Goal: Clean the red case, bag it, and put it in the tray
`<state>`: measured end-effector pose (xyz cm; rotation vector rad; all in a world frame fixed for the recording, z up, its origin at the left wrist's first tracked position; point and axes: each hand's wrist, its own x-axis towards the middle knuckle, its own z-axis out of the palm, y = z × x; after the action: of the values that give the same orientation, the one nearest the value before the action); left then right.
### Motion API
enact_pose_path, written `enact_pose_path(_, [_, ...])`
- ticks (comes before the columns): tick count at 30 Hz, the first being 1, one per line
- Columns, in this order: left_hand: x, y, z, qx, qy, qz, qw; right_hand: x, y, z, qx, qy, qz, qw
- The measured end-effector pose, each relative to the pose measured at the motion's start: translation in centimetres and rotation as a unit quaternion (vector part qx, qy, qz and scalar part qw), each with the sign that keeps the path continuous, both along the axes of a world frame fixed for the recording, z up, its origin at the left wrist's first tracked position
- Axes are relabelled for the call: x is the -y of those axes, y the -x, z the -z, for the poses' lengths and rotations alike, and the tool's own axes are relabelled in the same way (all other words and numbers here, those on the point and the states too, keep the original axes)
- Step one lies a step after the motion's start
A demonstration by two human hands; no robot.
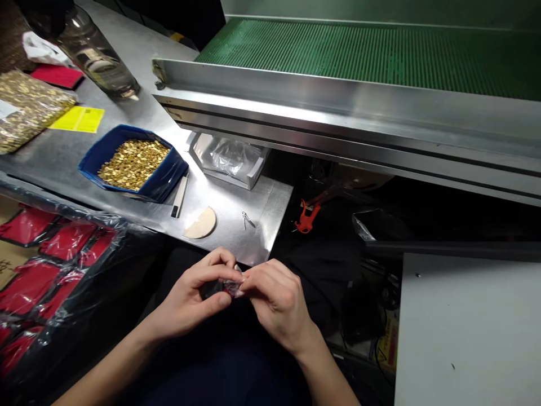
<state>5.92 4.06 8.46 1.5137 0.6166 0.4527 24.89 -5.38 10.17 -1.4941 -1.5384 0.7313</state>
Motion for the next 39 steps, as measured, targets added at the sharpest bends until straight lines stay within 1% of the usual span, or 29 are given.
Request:
enact_pose_path(2, [-0.2,0.4,1.5,0.05,0.05,-0.011,0.997,0.3,-0.1,0.3,-0.046,0.016,0.005,0.999])
enact_pose_path(4, [-0.7,0.6,2.5,0.073,0.105,0.012,0.992,0.5,-0.2,0.4,-0.09,0.036,-0.002,0.995])
enact_pose_path(5, [-1.1,0.7,2.8,0.072,0.129,0.045,0.988,0.5,-0.3,0.4,-0.117,0.048,-0.014,0.992])
enact_pose_path(7, [-1.7,0.5,2.9,0.067,0.168,0.15,0.972,0.4,-0.2,0.3,-0.185,0.08,-0.042,0.978])
enact_pose_path(8, [-1.8,0.3,2.8,0.068,0.192,0.203,0.958,0.2,-0.1,0.2,-0.219,0.103,-0.05,0.969])
enact_pose_path(9, [-1.8,0.1,2.7,0.077,0.221,0.242,0.942,0.1,0.0,0.1,-0.244,0.129,-0.048,0.96])
enact_pose_path(10, [-1.6,-0.2,2.7,0.088,0.252,0.263,0.927,-0.1,0.1,0.0,-0.254,0.155,-0.033,0.954])
enact_pose_path(11, [-1.2,-0.5,2.7,0.095,0.282,0.262,0.918,-0.3,0.3,0.1,-0.245,0.178,-0.006,0.953])
enact_pose_path(12, [-0.7,-0.7,2.8,0.094,0.312,0.236,0.915,-0.5,0.4,0.2,-0.222,0.196,0.032,0.954])
enact_pose_path(14, [0.5,-0.8,3.4,0.079,0.362,0.142,0.918,-0.6,0.3,0.8,-0.172,0.213,0.119,0.954])
enact_pose_path(15, [1.2,-0.7,3.9,0.068,0.382,0.093,0.917,-0.6,0.1,1.1,-0.162,0.216,0.156,0.95])
enact_pose_path(16, [1.7,-0.6,4.3,0.056,0.404,0.051,0.911,-0.6,-0.3,1.5,-0.164,0.218,0.185,0.944])
enact_pose_path(18, [2.5,-0.1,5.1,0.039,0.466,0.002,0.884,-0.2,-1.1,2.1,-0.161,0.207,0.218,0.94])
enact_pose_path(19, [2.8,0.2,5.5,0.035,0.502,-0.011,0.864,0.1,-1.6,2.2,-0.141,0.194,0.216,0.946])
enact_pose_path(20, [3.0,0.5,5.7,0.034,0.537,-0.019,0.843,0.4,-2.1,2.1,-0.109,0.18,0.197,0.957])
enact_pose_path(21, [3.1,0.6,5.9,0.035,0.564,-0.023,0.824,0.6,-2.5,1.9,-0.071,0.171,0.159,0.97])
enact_pose_path(23, [3.2,0.8,6.1,0.039,0.591,-0.017,0.805,0.9,-3.1,1.3,-0.003,0.173,0.037,0.984])
enact_pose_path(24, [3.2,0.9,6.2,0.039,0.594,-0.01,0.803,0.8,-3.2,0.9,0.024,0.182,-0.03,0.983])
enact_pose_path(26, [3.0,0.8,6.2,0.035,0.589,0.011,0.807,0.5,-3.3,0.4,0.073,0.194,-0.136,0.969])
enact_pose_path(28, [2.5,0.7,6.1,0.028,0.572,0.042,0.819,-0.2,-3.3,0.3,0.102,0.193,-0.204,0.954])
enact_pose_path(29, [2.3,0.6,6.0,0.026,0.559,0.061,0.826,-0.5,-3.3,0.5,0.103,0.191,-0.226,0.95])
enact_pose_path(31, [1.8,0.4,5.7,0.03,0.525,0.107,0.844,-1.0,-3.2,0.9,0.091,0.186,-0.233,0.95])
enact_pose_path(32, [1.7,0.3,5.4,0.036,0.503,0.124,0.855,-1.1,-3.0,1.2,0.079,0.183,-0.218,0.955])
enact_pose_path(34, [1.7,0.1,5.0,0.05,0.455,0.13,0.88,-0.9,-2.5,1.6,0.054,0.176,-0.155,0.971])
enact_pose_path(37, [2.4,-0.2,4.3,0.061,0.392,0.074,0.915,0.0,-1.3,1.8,0.011,0.178,-0.037,0.983])
enact_pose_path(39, [3.0,-0.2,4.1,0.056,0.347,0.041,0.935,0.8,-0.7,1.8,-0.026,0.202,0.03,0.979])
